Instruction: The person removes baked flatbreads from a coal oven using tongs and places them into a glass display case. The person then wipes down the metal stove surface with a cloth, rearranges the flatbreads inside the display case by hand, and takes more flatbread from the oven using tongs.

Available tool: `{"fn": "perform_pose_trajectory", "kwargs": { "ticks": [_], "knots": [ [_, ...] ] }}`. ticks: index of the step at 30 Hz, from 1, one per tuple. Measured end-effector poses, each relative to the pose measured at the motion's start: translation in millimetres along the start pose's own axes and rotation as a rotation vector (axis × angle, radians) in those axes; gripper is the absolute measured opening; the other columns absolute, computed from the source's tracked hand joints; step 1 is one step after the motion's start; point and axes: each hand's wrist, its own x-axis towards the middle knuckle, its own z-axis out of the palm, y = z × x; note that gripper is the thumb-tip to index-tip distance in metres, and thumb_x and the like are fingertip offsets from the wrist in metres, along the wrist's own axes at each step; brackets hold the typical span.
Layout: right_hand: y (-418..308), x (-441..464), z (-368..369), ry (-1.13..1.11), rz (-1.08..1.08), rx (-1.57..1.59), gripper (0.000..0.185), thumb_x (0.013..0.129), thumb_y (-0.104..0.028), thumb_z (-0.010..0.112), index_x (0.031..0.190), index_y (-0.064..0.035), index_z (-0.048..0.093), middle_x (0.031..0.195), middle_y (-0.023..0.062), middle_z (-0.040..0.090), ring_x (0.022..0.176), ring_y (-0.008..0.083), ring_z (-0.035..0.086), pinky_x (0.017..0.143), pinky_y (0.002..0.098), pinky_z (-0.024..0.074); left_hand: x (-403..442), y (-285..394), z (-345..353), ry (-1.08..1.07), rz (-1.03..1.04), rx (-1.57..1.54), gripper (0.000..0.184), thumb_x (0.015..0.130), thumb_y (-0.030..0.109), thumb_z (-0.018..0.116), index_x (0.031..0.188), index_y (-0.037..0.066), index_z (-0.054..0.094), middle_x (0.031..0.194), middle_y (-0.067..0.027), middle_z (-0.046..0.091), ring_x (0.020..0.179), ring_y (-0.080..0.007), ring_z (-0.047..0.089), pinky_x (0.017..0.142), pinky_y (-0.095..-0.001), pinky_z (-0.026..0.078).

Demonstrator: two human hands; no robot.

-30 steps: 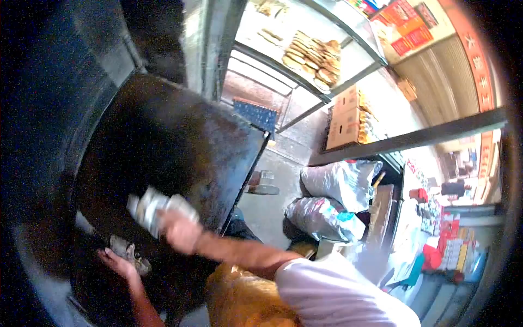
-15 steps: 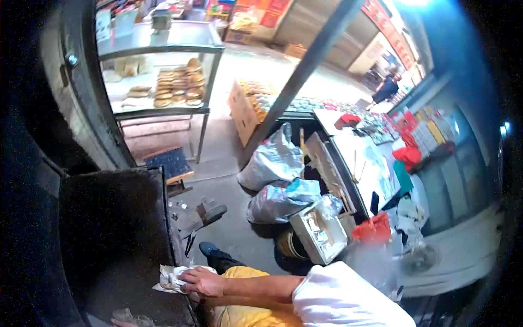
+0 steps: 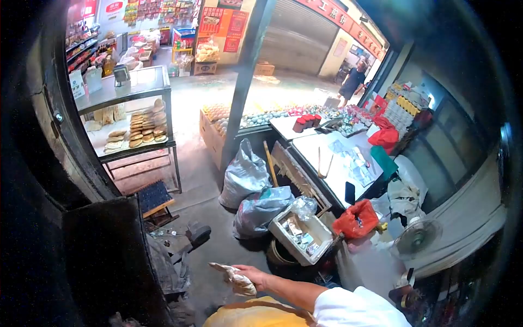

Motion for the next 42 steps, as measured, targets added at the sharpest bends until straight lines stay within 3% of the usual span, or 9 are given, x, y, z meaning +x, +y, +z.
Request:
{"fn": "perform_pose_trajectory", "kwargs": {
  "ticks": [4,9,16,19,20,27,35,39,42],
  "knots": [
    [-23.5,-30.6,-34.3,-0.188,-0.059,0.07,0.052,0.099,-0.02,0.058,0.147,-0.0091,0.041,0.134,0.0077,0.058,0.114,0.0177,0.061,0.099,0.0374,0.0504,-66.4,152.5,-10.9,-0.361,-0.11,-0.502,0.057,0.097,0.015,0.056,0.148,0.001,0.033,0.137,-0.0227,0.051,0.119,-0.0336,0.055,0.098,-0.0439,0.045],
    [-53.8,-128.7,-113.6,-0.404,-0.192,0.083,0.063,0.098,-0.025,0.059,0.153,-0.0101,0.031,0.142,0.0084,0.051,0.123,0.0192,0.057,0.101,0.0391,0.0489,-186.0,157.8,28.2,-0.609,-0.112,-0.543,0.057,0.095,0.009,0.057,0.146,-0.001,0.035,0.136,-0.0192,0.053,0.115,-0.0307,0.058,0.095,-0.0381,0.048],
    [32.5,-133.9,-249.0,-0.036,0.16,-0.081,0.041,0.096,-0.02,0.062,0.134,-0.0076,0.056,0.115,0.0065,0.067,0.102,0.0168,0.065,0.088,0.0347,0.0531,-316.0,84.7,7.7,-0.949,-0.394,-0.21,0.057,0.099,0.02,0.056,0.15,0.008,0.034,0.135,-0.0176,0.057,0.115,-0.0255,0.059,0.1,-0.041,0.045],
    [63.9,-124.0,-254.8,0.098,0.069,-0.289,0.031,0.093,-0.016,0.063,0.124,-0.0088,0.062,0.101,0.0053,0.068,0.089,0.0176,0.066,0.079,0.0353,0.0545,-383.9,-11.7,18.3,-0.957,-0.584,-0.217,0.057,0.098,0.024,0.059,0.147,0.006,0.038,0.135,-0.0175,0.055,0.122,-0.0288,0.055,0.102,-0.0411,0.046],
    [65.7,-124.1,-250.3,0.044,0.081,-0.267,0.027,0.094,-0.018,0.059,0.12,-0.0102,0.062,0.099,0.0053,0.068,0.088,0.0188,0.066,0.077,0.0365,0.0547,-354.2,65.8,-22.5,-0.923,-0.724,-0.133,0.056,0.094,0.016,0.061,0.145,0.006,0.04,0.129,-0.0154,0.059,0.116,-0.0248,0.057,0.099,-0.039,0.047],
    [94.2,-103.1,-211.3,-0.127,0.445,-0.189,0.038,0.099,-0.024,0.052,0.131,-0.0026,0.054,0.117,0.0149,0.065,0.105,0.0284,0.064,0.091,0.0447,0.0521,-424.6,16.9,-81.3,-0.691,-0.994,-0.177,0.049,0.094,0.024,0.065,0.136,0.004,0.049,0.107,-0.0122,0.068,0.095,-0.0232,0.064,0.086,-0.0357,0.05],
    [199.2,-76.0,-126.8,-0.188,0.566,-1.353,0.039,0.086,-0.018,0.072,0.116,0.0052,0.063,0.1,0.0135,0.07,0.085,0.0222,0.066,0.072,0.0359,0.0521,-587.6,-44.9,-140.5,-0.386,-1.258,-0.394,0.044,0.093,0.022,0.068,0.13,0.004,0.055,0.09,-0.0055,0.066,0.078,-0.0166,0.061,0.074,-0.0329,0.052],
    [219.2,-35.8,-38.7,-0.755,-0.017,-1.713,0.036,0.081,-0.034,0.072,0.101,-0.0042,0.067,0.095,0.0149,0.072,0.079,0.0261,0.068,0.07,0.038,0.0542,-664.2,-67.8,-167.4,-0.386,-1.242,-0.26,0.045,0.092,0.023,0.069,0.13,0.003,0.055,0.09,-0.0061,0.065,0.078,-0.0166,0.061,0.073,-0.0341,0.052],
    [256.6,69.4,4.3,-0.649,-0.3,-1.948,0.056,0.074,-0.047,0.078,0.117,-0.0128,0.064,0.103,0.0139,0.071,0.09,0.0348,0.068,0.077,0.0437,0.056,-699.6,-77.8,-187.6,-0.382,-1.266,-0.413,0.048,0.093,0.025,0.067,0.134,0.005,0.052,0.094,-0.0086,0.065,0.08,-0.019,0.062,0.073,-0.0365,0.052]
  ]
}}
